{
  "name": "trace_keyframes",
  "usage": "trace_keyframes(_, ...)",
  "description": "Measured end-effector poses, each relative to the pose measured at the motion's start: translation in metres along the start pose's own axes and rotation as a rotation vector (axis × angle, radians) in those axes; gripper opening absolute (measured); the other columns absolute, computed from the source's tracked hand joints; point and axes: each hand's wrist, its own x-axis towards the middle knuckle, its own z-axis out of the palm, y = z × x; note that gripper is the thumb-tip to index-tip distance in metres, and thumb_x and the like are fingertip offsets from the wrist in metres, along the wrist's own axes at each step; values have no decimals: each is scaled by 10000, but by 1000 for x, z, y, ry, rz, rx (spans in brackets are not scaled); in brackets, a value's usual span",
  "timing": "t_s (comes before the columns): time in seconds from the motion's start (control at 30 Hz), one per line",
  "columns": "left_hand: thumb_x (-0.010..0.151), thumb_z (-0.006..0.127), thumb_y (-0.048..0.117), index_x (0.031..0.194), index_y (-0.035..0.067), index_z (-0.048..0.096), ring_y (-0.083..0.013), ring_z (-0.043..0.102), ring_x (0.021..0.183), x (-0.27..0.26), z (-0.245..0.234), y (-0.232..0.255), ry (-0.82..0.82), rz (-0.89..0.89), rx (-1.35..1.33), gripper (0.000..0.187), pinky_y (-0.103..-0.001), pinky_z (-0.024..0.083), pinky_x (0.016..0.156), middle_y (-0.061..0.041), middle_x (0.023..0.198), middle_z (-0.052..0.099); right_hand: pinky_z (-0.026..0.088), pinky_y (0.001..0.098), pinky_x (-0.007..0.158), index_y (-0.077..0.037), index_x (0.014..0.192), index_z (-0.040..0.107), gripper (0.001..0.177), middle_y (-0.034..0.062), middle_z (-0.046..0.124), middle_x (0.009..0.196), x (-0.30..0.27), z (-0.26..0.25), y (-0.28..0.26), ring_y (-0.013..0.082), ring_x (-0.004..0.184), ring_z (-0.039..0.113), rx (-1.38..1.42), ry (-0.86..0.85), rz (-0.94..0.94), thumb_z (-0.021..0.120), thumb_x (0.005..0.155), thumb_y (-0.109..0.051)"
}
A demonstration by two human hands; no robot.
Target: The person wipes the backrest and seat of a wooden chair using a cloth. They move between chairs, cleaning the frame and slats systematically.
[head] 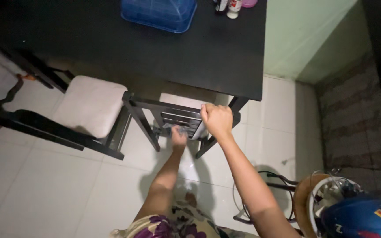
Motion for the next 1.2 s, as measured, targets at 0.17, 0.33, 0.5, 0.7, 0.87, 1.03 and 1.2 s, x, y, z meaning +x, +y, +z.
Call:
trace_keyframes(0.17,855,669,135,1356,70,520,-407,664,907,-25,-3,24,-430,-115,172,526,-498,526,820,-230,1017,691,482,464,665,-113,723,688,340,88,690,705,0,-1,-2,292,643,658,-39,15,-24,582,978,-312)
trace_keyframes(0.33,907,615,182,1289,55,561,-380,694,765,18,-60,-16,-125,183,534,406,-515,546,692,-198,1023,738,481,463,669,-109,735,694,338,90,691,694,2,1,0,289,642,658,-67,4,-26,581,981,-313)
trace_keyframes(0.5,896,619,151,1212,1,645,-327,666,649,15,-40,-24,-33,321,516,351,-469,537,582,-180,933,730,495,462,694,-113,707,693,354,99,698,694,0,1,0,288,653,668,-81,-23,-1,587,973,-322)
trace_keyframes(0.7,778,602,140,1154,47,673,-259,687,672,-7,20,-12,-14,567,539,393,-398,557,537,-131,963,729,491,460,693,-127,734,714,326,101,698,682,0,0,-1,293,644,662,-51,-12,23,581,969,-311)
trace_keyframes(0.87,828,655,190,1281,48,637,-233,645,571,16,-39,-22,-16,461,761,476,-409,521,486,-167,1306,666,482,477,683,-119,735,700,352,109,666,635,-2,4,1,307,624,650,-68,-6,-2,574,1000,-314)
trace_keyframes(1.03,836,670,208,1340,46,578,-264,610,742,16,-93,-33,-190,413,748,538,-435,482,637,-174,1385,633,481,490,658,-120,719,688,363,133,642,606,0,7,7,341,608,643,-131,20,-45,575,991,-334)
trace_keyframes(1.2,911,639,173,1417,49,480,-296,560,1051,0,-98,-27,63,-382,-116,545,-427,432,909,-198,1405,578,484,499,663,-114,724,689,378,138,650,621,0,9,10,349,600,643,-98,32,-60,563,1018,-317)
